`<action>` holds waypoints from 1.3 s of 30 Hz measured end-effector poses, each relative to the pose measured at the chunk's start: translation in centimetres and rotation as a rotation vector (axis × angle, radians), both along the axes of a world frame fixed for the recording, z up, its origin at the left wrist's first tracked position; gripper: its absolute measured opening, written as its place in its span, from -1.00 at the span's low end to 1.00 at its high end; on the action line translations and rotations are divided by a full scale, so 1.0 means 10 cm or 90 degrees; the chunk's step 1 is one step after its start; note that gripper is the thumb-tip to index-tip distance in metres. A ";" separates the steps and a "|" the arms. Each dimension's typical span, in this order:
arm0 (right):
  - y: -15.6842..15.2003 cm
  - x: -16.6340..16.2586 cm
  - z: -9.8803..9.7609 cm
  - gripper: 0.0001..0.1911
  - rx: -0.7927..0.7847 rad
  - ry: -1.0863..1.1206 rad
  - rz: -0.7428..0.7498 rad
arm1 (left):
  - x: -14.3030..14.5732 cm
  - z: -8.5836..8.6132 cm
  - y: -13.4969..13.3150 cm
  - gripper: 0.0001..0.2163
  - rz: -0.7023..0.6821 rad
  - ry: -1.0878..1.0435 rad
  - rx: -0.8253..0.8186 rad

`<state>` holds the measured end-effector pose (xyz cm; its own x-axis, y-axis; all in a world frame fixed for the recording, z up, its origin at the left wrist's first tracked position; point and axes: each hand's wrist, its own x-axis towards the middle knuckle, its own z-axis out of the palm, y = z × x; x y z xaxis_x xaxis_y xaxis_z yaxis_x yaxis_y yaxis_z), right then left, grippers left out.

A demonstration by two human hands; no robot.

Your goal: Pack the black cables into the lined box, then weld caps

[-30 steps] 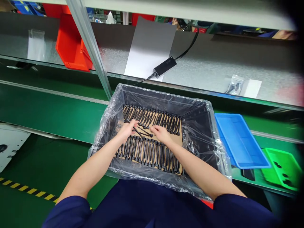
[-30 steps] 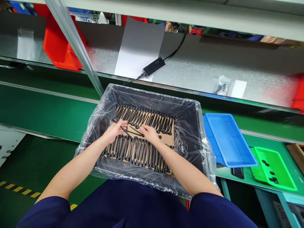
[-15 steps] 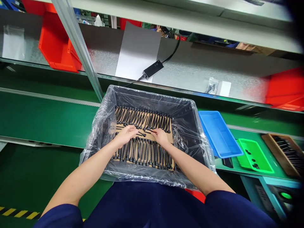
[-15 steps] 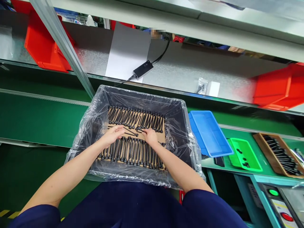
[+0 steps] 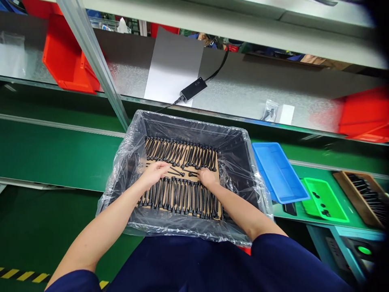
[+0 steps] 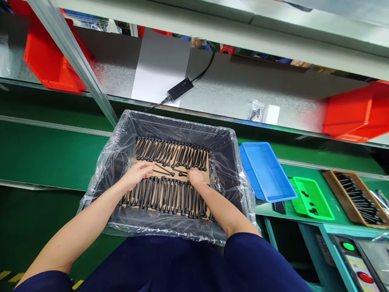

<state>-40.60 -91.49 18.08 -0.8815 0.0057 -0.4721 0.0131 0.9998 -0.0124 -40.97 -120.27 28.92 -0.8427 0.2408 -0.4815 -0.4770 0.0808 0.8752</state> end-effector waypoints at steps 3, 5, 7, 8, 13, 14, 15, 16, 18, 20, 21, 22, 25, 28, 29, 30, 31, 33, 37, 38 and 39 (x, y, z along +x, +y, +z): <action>0.09 -0.06 0.18 -0.72 0.007 0.030 -0.063 | 0.01 0.00 -0.01 -0.62 -0.028 0.034 -0.022; 0.14 -0.07 0.44 -0.75 -0.045 0.071 -0.131 | 0.03 0.00 -0.02 -0.59 -0.064 0.076 -0.051; 0.17 0.00 0.79 -0.81 -0.182 0.118 -0.178 | 0.06 0.02 -0.02 -0.56 -0.103 0.109 -0.077; 0.19 0.09 1.00 -0.81 -0.275 0.136 -0.182 | 0.07 0.03 -0.02 -0.55 -0.122 0.118 -0.082; 0.35 0.94 1.85 -0.73 -0.589 0.305 -0.220 | 0.15 0.10 -0.05 -0.52 -0.178 0.106 -0.115; 0.42 1.15 1.92 -0.74 -0.598 0.363 -0.265 | 0.15 0.10 -0.05 -0.52 -0.192 0.096 -0.120; 0.53 1.36 1.95 -0.73 -0.600 0.422 -0.325 | 0.15 0.08 -0.06 -0.52 -0.193 0.086 -0.123; 0.65 1.56 1.94 -0.72 -0.600 0.479 -0.399 | 0.14 0.06 -0.06 -0.51 -0.192 0.078 -0.126; 0.96 1.91 1.80 -0.68 -0.608 0.586 -0.569 | 0.10 -0.01 -0.05 -0.48 -0.173 0.053 -0.141; 1.29 2.18 1.55 -0.64 -0.634 0.663 -0.746 | 0.05 -0.07 -0.04 -0.46 -0.127 0.019 -0.162; 1.46 2.29 1.41 -0.64 -0.662 0.684 -0.832 | 0.02 -0.09 -0.03 -0.47 -0.092 0.005 -0.171; 1.62 2.38 1.25 -0.64 -0.703 0.692 -0.911 | 0.01 -0.09 -0.02 -0.48 -0.056 -0.003 -0.181; 2.01 2.54 0.80 -0.72 -0.858 0.648 -1.090 | 0.04 0.01 0.03 -0.54 0.028 0.014 -0.224; 2.36 2.57 0.43 -0.82 -0.954 0.582 -1.170 | 0.22 0.18 0.25 -0.59 0.074 0.073 -0.256; 2.48 2.56 0.33 -0.85 -0.972 0.558 -1.178 | 0.32 0.23 0.39 -0.60 0.085 0.090 -0.258; 2.62 2.55 0.25 -0.87 -0.991 0.531 -1.176 | 0.45 0.27 0.56 -0.61 0.094 0.105 -0.260; 2.77 2.53 0.19 -0.88 -1.012 0.499 -1.169 | 0.60 0.31 0.77 -0.62 0.096 0.118 -0.262; 3.08 2.50 0.09 -0.89 -1.052 0.431 -1.147 | 0.97 0.39 1.27 -0.64 0.078 0.148 -0.285; 3.71 2.45 -0.11 -0.88 -1.049 0.341 -1.128 | 1.83 0.48 2.41 -0.66 -0.079 0.232 -0.377; 3.85 2.40 -0.18 -0.85 -1.027 0.326 -1.127 | 1.99 0.47 2.66 -0.66 -0.112 0.266 -0.391; 3.99 2.33 -0.26 -0.81 -1.012 0.312 -1.123 | 2.11 0.44 2.87 -0.66 -0.150 0.309 -0.419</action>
<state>-17.31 -51.60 15.48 -0.4563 0.5404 -0.7070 0.2337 -0.6938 -0.6812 -19.83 -91.58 33.36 -0.9548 0.2337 -0.1838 0.0318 0.6948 0.7185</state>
